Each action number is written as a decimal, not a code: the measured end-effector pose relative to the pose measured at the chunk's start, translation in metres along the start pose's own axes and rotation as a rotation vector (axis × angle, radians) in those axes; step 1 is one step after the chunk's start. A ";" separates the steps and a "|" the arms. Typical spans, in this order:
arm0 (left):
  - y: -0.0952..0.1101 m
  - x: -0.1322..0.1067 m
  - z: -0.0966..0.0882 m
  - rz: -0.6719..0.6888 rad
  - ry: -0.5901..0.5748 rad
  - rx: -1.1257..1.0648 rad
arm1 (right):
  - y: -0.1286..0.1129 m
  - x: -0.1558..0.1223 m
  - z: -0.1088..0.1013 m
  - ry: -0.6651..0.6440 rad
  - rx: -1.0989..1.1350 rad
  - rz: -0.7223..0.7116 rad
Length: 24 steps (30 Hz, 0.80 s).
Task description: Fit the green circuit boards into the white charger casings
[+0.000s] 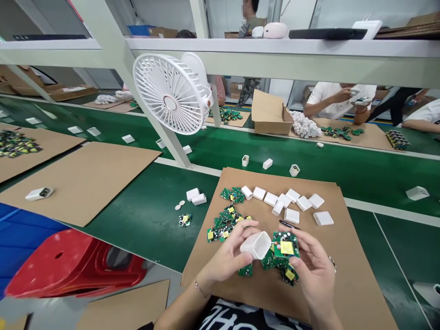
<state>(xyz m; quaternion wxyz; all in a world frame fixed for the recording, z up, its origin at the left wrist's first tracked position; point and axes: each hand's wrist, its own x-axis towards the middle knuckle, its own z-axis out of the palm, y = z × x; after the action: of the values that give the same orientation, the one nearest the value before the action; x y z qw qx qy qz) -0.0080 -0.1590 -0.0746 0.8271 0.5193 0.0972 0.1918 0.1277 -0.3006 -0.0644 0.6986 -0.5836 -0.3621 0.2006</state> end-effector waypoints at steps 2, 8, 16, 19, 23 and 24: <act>-0.004 0.004 0.005 -0.034 0.008 -0.088 | 0.002 0.000 0.000 0.024 0.007 0.008; -0.015 0.020 0.021 -0.290 0.191 -0.268 | 0.008 0.000 0.004 0.018 -0.026 -0.005; -0.011 0.024 0.028 -0.457 0.180 -0.446 | -0.001 -0.015 0.000 -0.005 -0.046 -0.166; -0.009 0.022 0.030 -0.449 0.179 -0.419 | 0.000 -0.016 -0.001 -0.096 -0.118 -0.205; -0.006 0.021 0.032 -0.408 0.188 -0.345 | 0.004 -0.014 -0.003 -0.156 -0.241 -0.219; -0.005 0.021 0.032 -0.397 0.193 -0.316 | 0.006 -0.014 -0.004 -0.164 -0.268 -0.223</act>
<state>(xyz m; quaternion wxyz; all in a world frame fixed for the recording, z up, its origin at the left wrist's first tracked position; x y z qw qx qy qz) 0.0237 -0.1783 -0.0646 0.9063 0.3338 0.2441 0.0873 0.1224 -0.3116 -0.0737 0.6006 -0.6094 -0.5037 0.1190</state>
